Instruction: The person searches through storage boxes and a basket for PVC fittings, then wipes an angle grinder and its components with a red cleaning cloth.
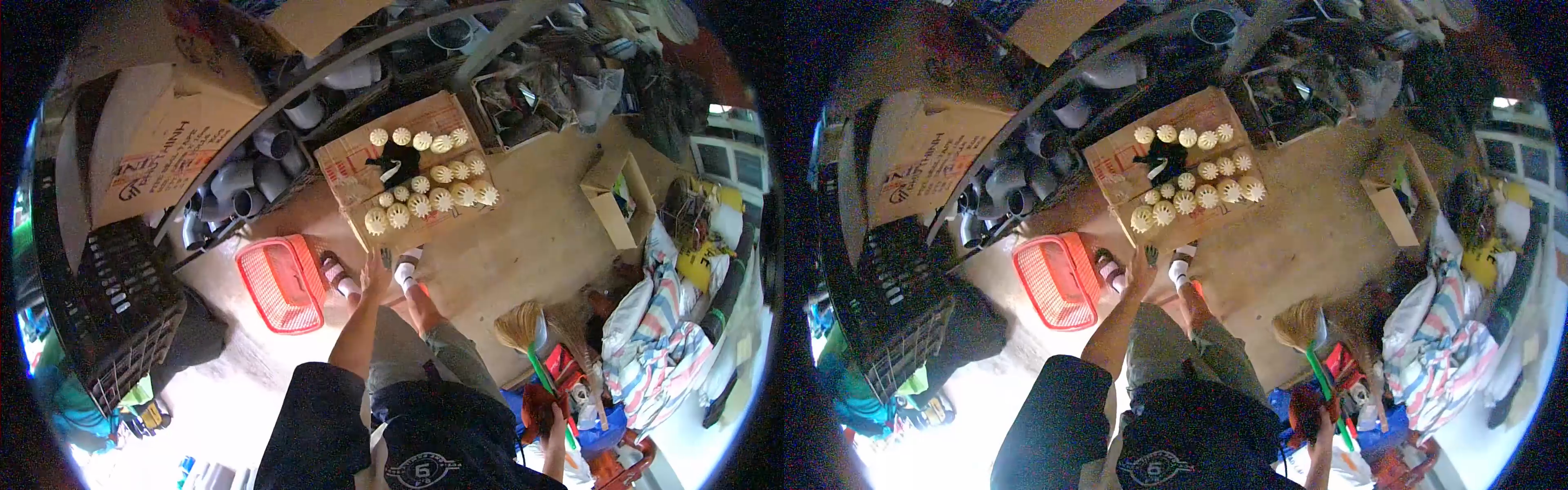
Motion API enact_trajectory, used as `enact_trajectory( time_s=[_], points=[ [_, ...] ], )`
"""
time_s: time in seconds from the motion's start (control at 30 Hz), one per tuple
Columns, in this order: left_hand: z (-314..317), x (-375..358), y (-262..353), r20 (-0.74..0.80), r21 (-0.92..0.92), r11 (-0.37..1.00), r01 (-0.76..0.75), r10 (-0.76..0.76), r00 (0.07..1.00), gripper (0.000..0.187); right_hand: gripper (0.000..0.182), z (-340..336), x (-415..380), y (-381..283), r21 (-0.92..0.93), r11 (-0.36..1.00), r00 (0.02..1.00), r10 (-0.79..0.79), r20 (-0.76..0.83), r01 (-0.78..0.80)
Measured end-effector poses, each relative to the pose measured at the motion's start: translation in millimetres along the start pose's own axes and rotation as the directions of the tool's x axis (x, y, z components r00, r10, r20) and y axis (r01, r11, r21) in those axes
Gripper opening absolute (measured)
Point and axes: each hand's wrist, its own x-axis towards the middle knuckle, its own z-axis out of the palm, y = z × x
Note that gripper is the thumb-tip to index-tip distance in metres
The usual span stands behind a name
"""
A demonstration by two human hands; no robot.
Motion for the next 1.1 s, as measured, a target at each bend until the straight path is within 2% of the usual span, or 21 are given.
enact_trajectory(
  time_s=[0.03,0.1,0.17,0.3,0.37,0.5,0.57,0.6,0.67,0.7,0.73,0.8,0.83,0.9,0.97,1.03,1.07,1.1],
  points=[
    [-9,-4,15,0.0,-0.002,0.999,0.045,-0.045,0.999,0.072,0.052,8,1,-6,0.046,0.999,0.999,-0.009,0.039,0.007],
    [-24,-9,39,0.0,-0.006,0.991,0.131,-0.131,0.991,0.071,0.05,19,1,-23,0.009,1.0,0.992,0.015,0.127,-0.016],
    [-35,-10,47,0.02,0.023,0.995,0.1,-0.101,0.995,0.074,0.049,29,6,-34,-0.027,0.999,0.977,0.022,0.211,-0.017],
    [-33,-12,36,-0.047,0.032,0.999,0.033,-0.031,0.998,0.076,0.05,25,17,-34,-0.017,0.999,0.978,0.042,0.204,-0.039],
    [-37,-12,34,-0.023,0.015,0.999,0.03,-0.03,0.999,0.076,0.05,37,15,-39,-0.022,0.999,0.969,0.041,0.245,-0.037],
    [-59,-25,38,-0.024,0.043,0.999,0.032,-0.031,0.999,0.072,0.045,51,6,-41,-0.005,0.998,0.973,0.058,0.222,-0.058],
    [-36,-30,-10,0.04,0.206,0.977,-0.051,0.044,0.998,0.068,0.042,35,20,-30,0.046,0.995,0.971,0.074,0.228,-0.086],
    [-22,-32,-36,0.073,0.286,0.954,-0.094,0.076,0.994,0.066,0.041,30,24,-24,-0.05,0.999,0.971,-0.001,0.24,0.014],
    [-27,-43,-56,0.165,0.258,0.963,-0.082,0.04,0.986,0.059,0.038,30,31,-15,-0.223,0.95,0.944,-0.149,0.295,0.22],
    [-53,-61,-48,0.195,0.251,0.961,-0.115,0.066,0.979,0.057,0.037,36,32,-19,0.174,0.98,0.95,0.04,0.309,-0.098],
    [-80,-76,-40,0.208,0.232,0.961,-0.151,0.102,0.973,0.054,0.037,49,29,-24,0.195,0.976,0.937,0.018,0.35,-0.092],
    [-136,-107,-22,0.204,0.15,0.972,-0.182,0.15,0.967,0.05,0.038,79,26,-32,0.227,0.97,0.893,-0.027,0.449,-0.085],
    [-163,-124,-16,0.191,0.074,0.983,-0.17,0.154,0.97,0.047,0.04,85,34,-30,0.292,0.951,0.895,-0.04,0.444,-0.103],
    [-220,-163,-10,0.162,-0.155,0.981,-0.119,0.144,0.976,0.044,0.044,121,33,-44,0.308,0.948,0.795,-0.129,0.593,-0.076],
    [-285,-205,5,0.13,-0.397,0.915,-0.073,0.134,0.982,0.042,0.053,146,53,-49,0.303,0.952,0.689,-0.201,0.697,-0.03],
    [-364,-258,37,0.078,-0.573,0.818,-0.062,0.129,0.989,0.041,0.056,181,54,-60,0.342,0.939,0.665,-0.28,0.693,0.039],
    [-393,-284,41,0.112,-0.643,0.766,0.011,0.08,0.991,0.046,0.058,203,51,-68,0.366,0.928,0.654,-0.322,0.684,0.074],
    [-426,-309,51,0.078,-0.735,0.678,-0.029,0.126,0.989,0.051,0.057,235,20,-77,0.401,0.912,0.57,-0.375,0.731,0.085]
  ],
)
